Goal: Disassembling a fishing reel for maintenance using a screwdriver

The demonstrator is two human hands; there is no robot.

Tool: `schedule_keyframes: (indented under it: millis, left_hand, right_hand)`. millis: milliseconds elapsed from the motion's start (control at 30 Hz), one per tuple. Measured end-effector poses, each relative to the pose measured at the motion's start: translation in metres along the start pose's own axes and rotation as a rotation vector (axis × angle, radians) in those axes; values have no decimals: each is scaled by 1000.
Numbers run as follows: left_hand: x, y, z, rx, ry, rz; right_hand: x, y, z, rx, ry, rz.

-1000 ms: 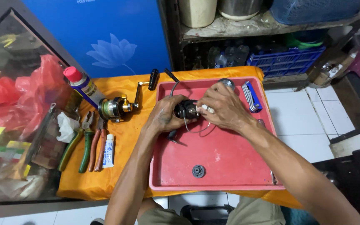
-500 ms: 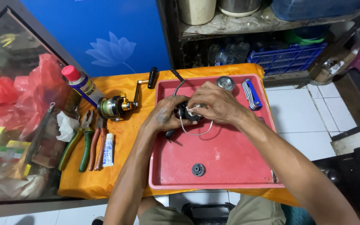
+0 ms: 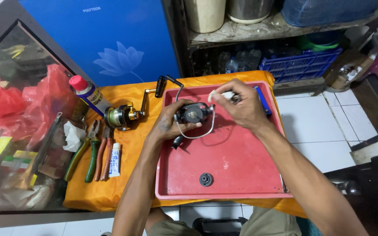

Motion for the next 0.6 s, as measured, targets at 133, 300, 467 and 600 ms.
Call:
schedule_keyframes:
  millis: [133, 300, 467, 600]
  left_hand:
    - [10, -3, -2, -4, 65, -130]
    - [10, -13, -4, 40, 118, -130]
    - [7, -8, -3, 48, 88, -130]
    - [6, -1, -3, 42, 68, -113]
  right_hand:
    - [2, 30, -13, -61, 160, 97]
    - [2, 36, -16, -47, 149, 31]
    - [3, 11, -11, 43, 103, -9]
    - [3, 10, -9, 40, 75, 12]
Point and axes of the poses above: each hand's wrist, its own z-axis towards the middle knuckle, its own x-axis out of the back of the hand, y = z × x, the point moved 7 cm from there along z, towards the middle knuckle, and after that the axes turned 5 degrees about -z, right-handed, at the moved point
